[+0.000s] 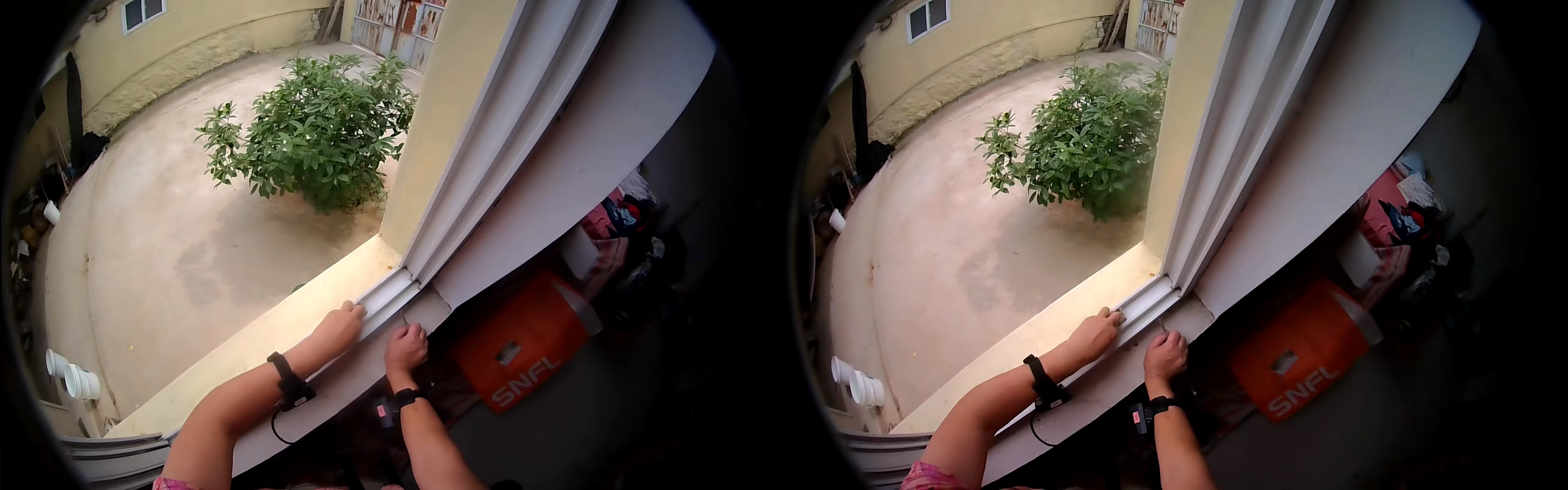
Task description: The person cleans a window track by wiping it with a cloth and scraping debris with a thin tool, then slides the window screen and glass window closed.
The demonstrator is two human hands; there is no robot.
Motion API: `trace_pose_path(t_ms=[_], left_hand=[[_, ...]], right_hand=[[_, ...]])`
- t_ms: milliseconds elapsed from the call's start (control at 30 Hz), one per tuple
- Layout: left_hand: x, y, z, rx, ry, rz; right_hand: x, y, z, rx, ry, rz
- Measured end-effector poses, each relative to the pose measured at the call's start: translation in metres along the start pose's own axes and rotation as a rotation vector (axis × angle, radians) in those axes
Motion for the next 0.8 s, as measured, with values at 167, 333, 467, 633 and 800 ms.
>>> trace_pose_path(t_ms=[167, 333, 467, 633, 800], left_hand=[[-0.008, -0.032, 0.086, -0.003, -0.077, -0.004], [0.016, -0.049, 0.201, -0.073, -0.352, 0.035], [0.032, -0.067, 0.298, -0.160, -0.700, -0.005], [0.014, -0.092, 0.381, -0.246, -0.746, -0.304], [-0.041, -0.132, 0.463, -0.773, -0.676, 0.013]], right_hand=[[0.000, 0.002, -0.001, 0.001, -0.021, -0.023], [0.001, 0.006, -0.002, 0.072, -0.008, 0.017], [0.003, 0.004, -0.002, 0.061, -0.042, -0.002], [-0.002, 0.022, -0.007, 0.135, -0.189, -0.075], [-0.018, 0.001, 0.010, 0.317, -0.274, -0.242]])
Point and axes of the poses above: each hand's wrist, its own z-axis away from the middle knuckle, its own y-axis out of the palm, x = y × z, the point moved 9 cm from there along -z, towards the middle knuckle, and after that the axes turned 14 degrees about z, right-handed, at the moved point
